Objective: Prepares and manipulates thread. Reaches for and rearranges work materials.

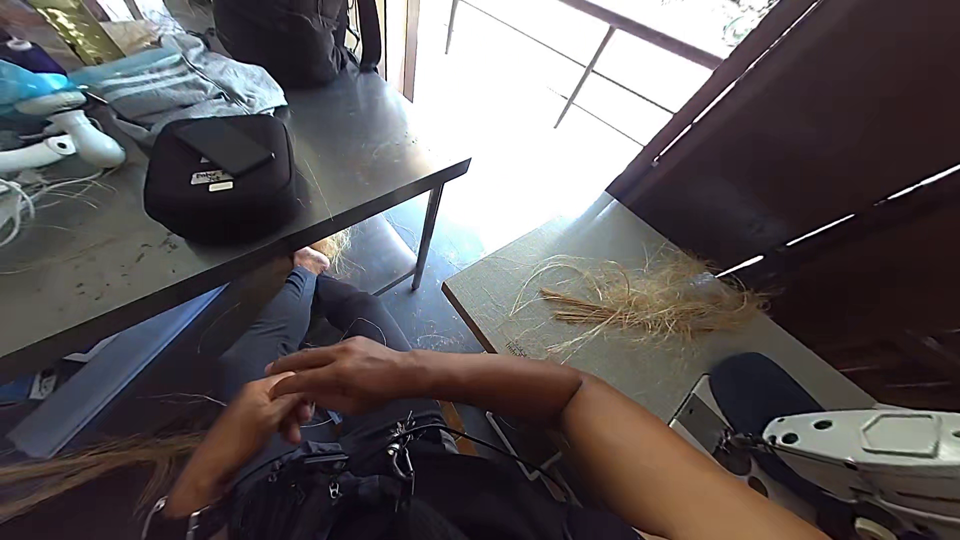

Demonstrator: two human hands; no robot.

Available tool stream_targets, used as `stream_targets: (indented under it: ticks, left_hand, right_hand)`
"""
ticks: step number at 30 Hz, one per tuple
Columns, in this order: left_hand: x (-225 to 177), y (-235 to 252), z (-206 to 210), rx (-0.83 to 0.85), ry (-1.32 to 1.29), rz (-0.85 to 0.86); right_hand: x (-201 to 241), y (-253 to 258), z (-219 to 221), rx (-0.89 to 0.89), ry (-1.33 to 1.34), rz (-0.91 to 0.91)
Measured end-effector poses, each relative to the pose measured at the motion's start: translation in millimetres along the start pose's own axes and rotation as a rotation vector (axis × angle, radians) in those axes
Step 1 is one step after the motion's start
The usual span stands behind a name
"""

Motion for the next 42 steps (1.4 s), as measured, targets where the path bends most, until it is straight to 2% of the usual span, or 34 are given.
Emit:
stream_targets:
  ticks: [4, 9, 15, 23, 27, 33, 36, 42]
  left_hand:
    - [1, 14, 20, 0.165, 0.000, 0.018]
    - [4, 17, 20, 0.189, 0.014, -0.003]
    - [14, 15, 19, 0.173, 0.020, 0.026]
    - [12, 12, 16, 0.124, 0.049, 0.062]
    - [11, 13, 15, 0.112, 0.050, 0.076]
    - [13, 12, 11, 0.127, 0.085, 0.085]
    - [14, 11, 8, 0.076, 0.102, 0.120]
    - [21, 11, 1, -0.229, 0.315, 0.181]
  right_hand:
    - [-10, -5, 7, 0.197, -0.117, 0.206]
    - [-13, -3, -1, 0.349, -0.182, 0.380]
    - [-17, -2, -10, 0.371, -0.009, 0.442]
    - [-24, -2, -17, 0.384, -0.021, 0.561]
    - [-26, -2, -22, 0.401, 0.121, 0.572]
    - [-35, -7, -21, 0.415, 0.406, 0.714]
    - [-35, -6, -25, 0.414, 0.490, 0.789]
    - [-39, -6, -30, 0.334, 0.634, 0.906]
Point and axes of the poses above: each hand's wrist, its own y-axis towards the middle knuckle, its own z-axis out of the palm, x = y × z, the point moved 1 cm from there along y, towards the middle knuckle, and after that the axes turned 8 degrees about y, right-handed, at the moved point
